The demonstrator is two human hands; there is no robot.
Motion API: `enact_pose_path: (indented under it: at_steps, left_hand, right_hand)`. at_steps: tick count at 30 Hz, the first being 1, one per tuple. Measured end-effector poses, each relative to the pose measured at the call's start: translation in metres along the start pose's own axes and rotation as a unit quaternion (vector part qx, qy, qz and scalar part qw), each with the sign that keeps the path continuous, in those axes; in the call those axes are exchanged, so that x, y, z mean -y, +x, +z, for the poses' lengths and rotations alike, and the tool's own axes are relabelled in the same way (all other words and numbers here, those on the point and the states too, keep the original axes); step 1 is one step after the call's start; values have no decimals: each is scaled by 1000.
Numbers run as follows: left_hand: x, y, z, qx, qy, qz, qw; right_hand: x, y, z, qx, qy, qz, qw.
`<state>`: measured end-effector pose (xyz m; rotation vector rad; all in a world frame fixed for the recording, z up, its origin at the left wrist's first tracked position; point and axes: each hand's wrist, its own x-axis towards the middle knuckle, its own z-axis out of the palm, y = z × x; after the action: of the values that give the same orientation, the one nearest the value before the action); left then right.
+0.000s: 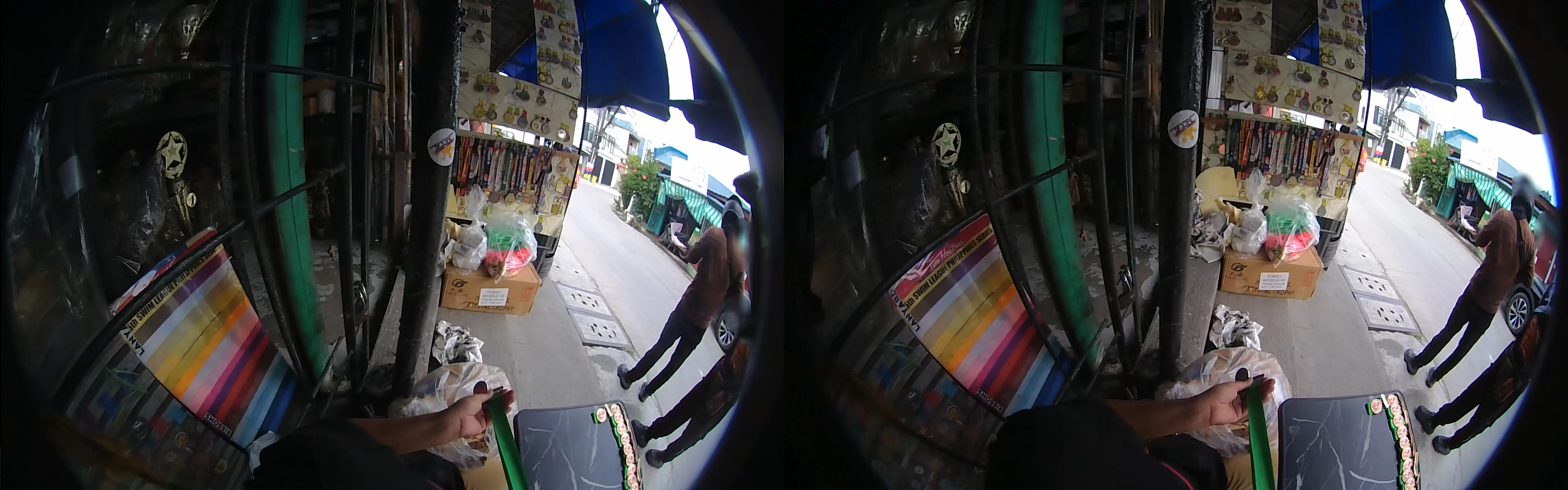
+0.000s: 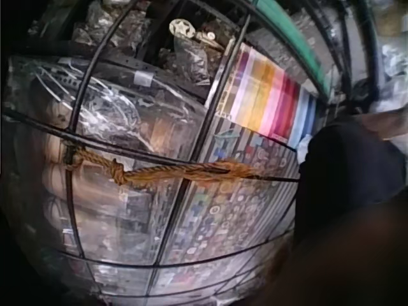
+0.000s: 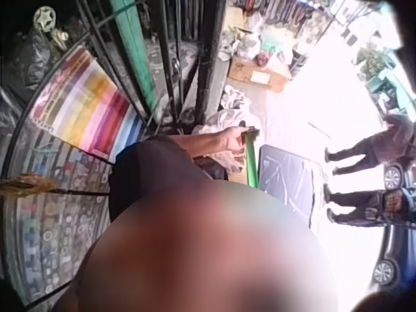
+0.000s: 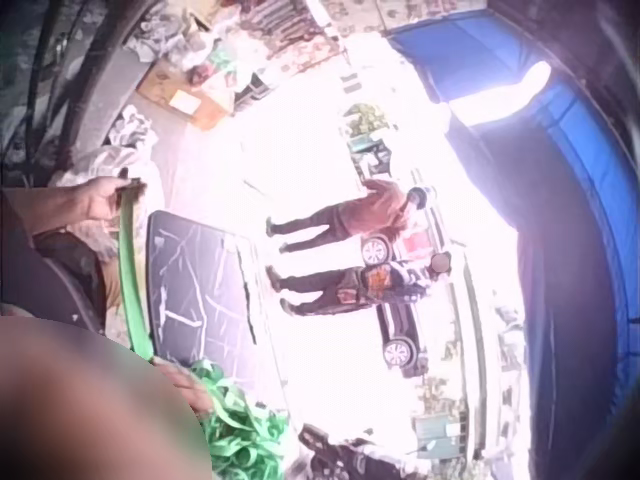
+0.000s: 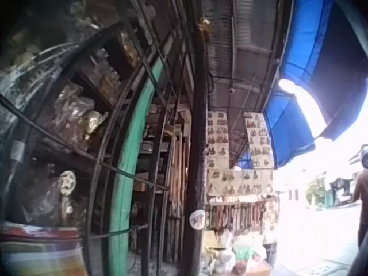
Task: The person assembles green ribbon keychains by hand. They fold a green ribbon strip, insert a small circular badge into the loop, and place the finished keychain on a black table. The process repeats with multiple ribbons and badges.
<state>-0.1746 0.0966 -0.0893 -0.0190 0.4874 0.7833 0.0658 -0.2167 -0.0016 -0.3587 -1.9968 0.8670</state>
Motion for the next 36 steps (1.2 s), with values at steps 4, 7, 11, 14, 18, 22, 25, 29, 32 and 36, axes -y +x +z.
enact_pose_path:
  at_steps: [4, 7, 11, 14, 18, 22, 25, 29, 32, 36]
  left_hand:
    - [-23, -9, 24, 90, 73, 68, 991]
    - [-31, -13, 37, 145, 105, 88, 980]
    - [-41, -10, 45, 204, 150, 73, 965]
    - [-50, -11, 51, 233, 162, 24, 959]
    - [-52, -26, 65, 311, 302, 65, 899]
    - [-26, -47, 78, 373, 426, 47, 823]
    - [8, -55, 74, 431, 483, 35, 761]
    - [34, -58, 55, 486, 527, 89, 691]
    - [42, -53, 48, 482, 532, 89, 691]
    - [49, -55, 45, 468, 523, 111, 704]
  right_hand:
    - [0, 4, -1, 3, 25, 42, 999]
    - [-2, 7, -2, 2, 37, 78, 996]
    - [-7, -2, -3, -11, 52, 144, 988]
    - [-12, -6, 3, -42, 71, 235, 968]
    - [-39, 17, 28, -169, 125, 424, 881]
    - [-89, 61, 50, -455, 58, 278, 844]
    - [-120, 84, 46, -455, 44, 233, 858]
    - [-134, 85, 46, -489, 17, 232, 841]
    - [-136, 78, 49, -494, 21, 241, 835]
    - [-140, 71, 50, -498, 15, 255, 829]
